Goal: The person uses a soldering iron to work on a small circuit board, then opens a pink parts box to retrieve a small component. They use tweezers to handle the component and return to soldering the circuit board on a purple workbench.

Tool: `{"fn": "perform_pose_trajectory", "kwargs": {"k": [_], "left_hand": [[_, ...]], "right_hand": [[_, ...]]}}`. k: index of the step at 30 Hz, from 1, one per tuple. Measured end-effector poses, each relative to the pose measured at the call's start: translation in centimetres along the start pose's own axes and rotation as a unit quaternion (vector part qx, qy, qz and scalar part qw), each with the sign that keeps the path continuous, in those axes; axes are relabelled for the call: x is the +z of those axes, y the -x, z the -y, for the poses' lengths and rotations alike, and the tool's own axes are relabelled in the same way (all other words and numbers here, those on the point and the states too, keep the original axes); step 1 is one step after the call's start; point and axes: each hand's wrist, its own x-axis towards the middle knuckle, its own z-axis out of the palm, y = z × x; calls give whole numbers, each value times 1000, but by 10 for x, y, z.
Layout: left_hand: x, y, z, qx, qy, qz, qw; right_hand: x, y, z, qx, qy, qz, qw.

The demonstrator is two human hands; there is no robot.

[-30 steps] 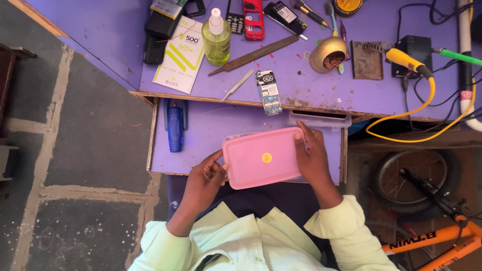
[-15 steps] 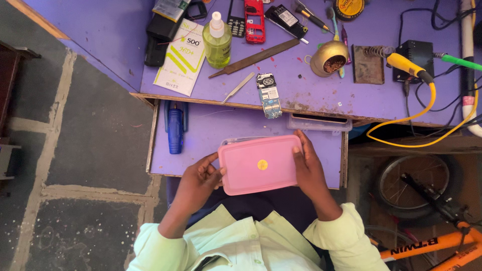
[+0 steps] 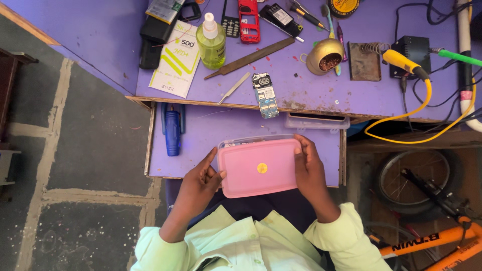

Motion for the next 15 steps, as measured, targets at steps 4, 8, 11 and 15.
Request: {"fn": "perform_pose_trajectory", "kwargs": {"k": [4,8,11,15], "left_hand": [[1,2,1,0,16,2,1000],[2,3,3,19,8,-27,999],[2,2,3,1,-9,-41,999],[2,-3,2,-8,37,-40,998]], "right_hand": [[5,2,12,-6,35,-24,999],[3,2,19,-45,41,-21,998],[3,0,19,-82,60,-6,995],[6,-10,14,-98,63,0,993]]}}
